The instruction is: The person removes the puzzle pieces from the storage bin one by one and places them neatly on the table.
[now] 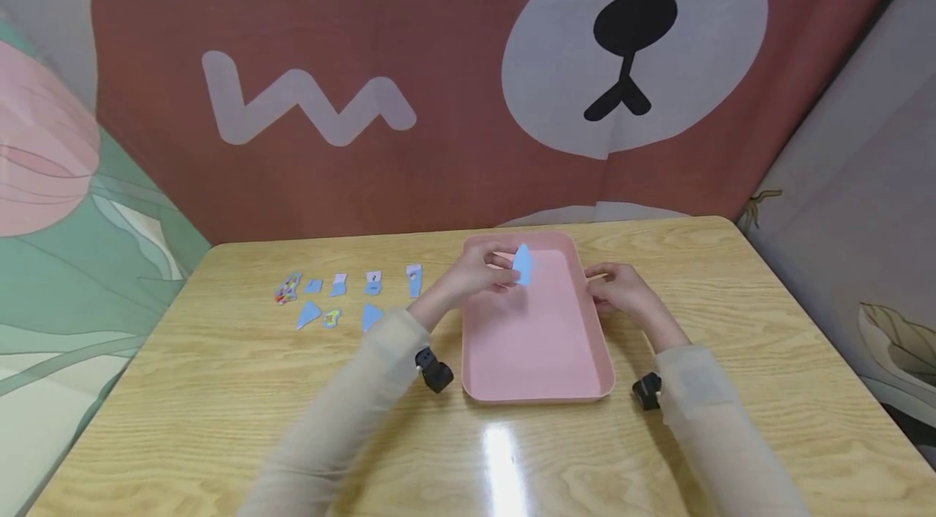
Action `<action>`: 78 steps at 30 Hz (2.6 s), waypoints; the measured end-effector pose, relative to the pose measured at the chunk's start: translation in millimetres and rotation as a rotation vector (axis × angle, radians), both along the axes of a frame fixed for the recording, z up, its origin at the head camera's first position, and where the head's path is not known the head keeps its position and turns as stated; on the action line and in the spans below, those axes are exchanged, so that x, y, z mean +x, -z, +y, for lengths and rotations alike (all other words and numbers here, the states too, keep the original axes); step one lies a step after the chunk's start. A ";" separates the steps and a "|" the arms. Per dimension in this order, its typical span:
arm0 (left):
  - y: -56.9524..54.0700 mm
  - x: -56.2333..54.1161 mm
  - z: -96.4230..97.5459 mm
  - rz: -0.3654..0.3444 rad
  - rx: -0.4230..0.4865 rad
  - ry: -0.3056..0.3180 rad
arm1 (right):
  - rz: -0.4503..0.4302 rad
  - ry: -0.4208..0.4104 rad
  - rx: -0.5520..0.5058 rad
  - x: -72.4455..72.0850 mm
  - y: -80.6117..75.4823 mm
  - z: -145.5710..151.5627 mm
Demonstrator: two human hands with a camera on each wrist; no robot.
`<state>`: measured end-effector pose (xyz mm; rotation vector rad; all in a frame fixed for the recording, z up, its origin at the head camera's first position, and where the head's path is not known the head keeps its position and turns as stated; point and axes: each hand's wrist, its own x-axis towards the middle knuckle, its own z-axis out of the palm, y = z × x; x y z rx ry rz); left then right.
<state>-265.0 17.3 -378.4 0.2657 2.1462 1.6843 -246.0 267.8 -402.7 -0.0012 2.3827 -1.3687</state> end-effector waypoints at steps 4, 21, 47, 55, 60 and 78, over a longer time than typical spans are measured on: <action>2.2 1.4 -12.5 -0.004 -0.014 -0.006 | -0.005 0.002 -0.001 0.0 0.0 1.3; 11.5 4.2 -76.6 0.003 -0.060 -0.070 | -0.008 0.010 -0.051 0.3 1.3 5.8; 20.8 23.1 -219.3 -0.008 -0.079 -0.185 | -0.025 0.012 -0.067 -1.5 4.0 8.5; 19.5 36.6 -261.2 0.025 -0.207 -0.198 | -0.010 0.029 -0.079 0.0 4.9 7.1; 20.2 42.7 -283.2 0.038 -0.245 -0.238 | -0.006 0.030 -0.071 -0.3 5.6 7.0; 29.4 58.5 -333.9 -0.016 -0.373 -0.312 | 0.003 0.024 -0.068 1.2 4.3 6.4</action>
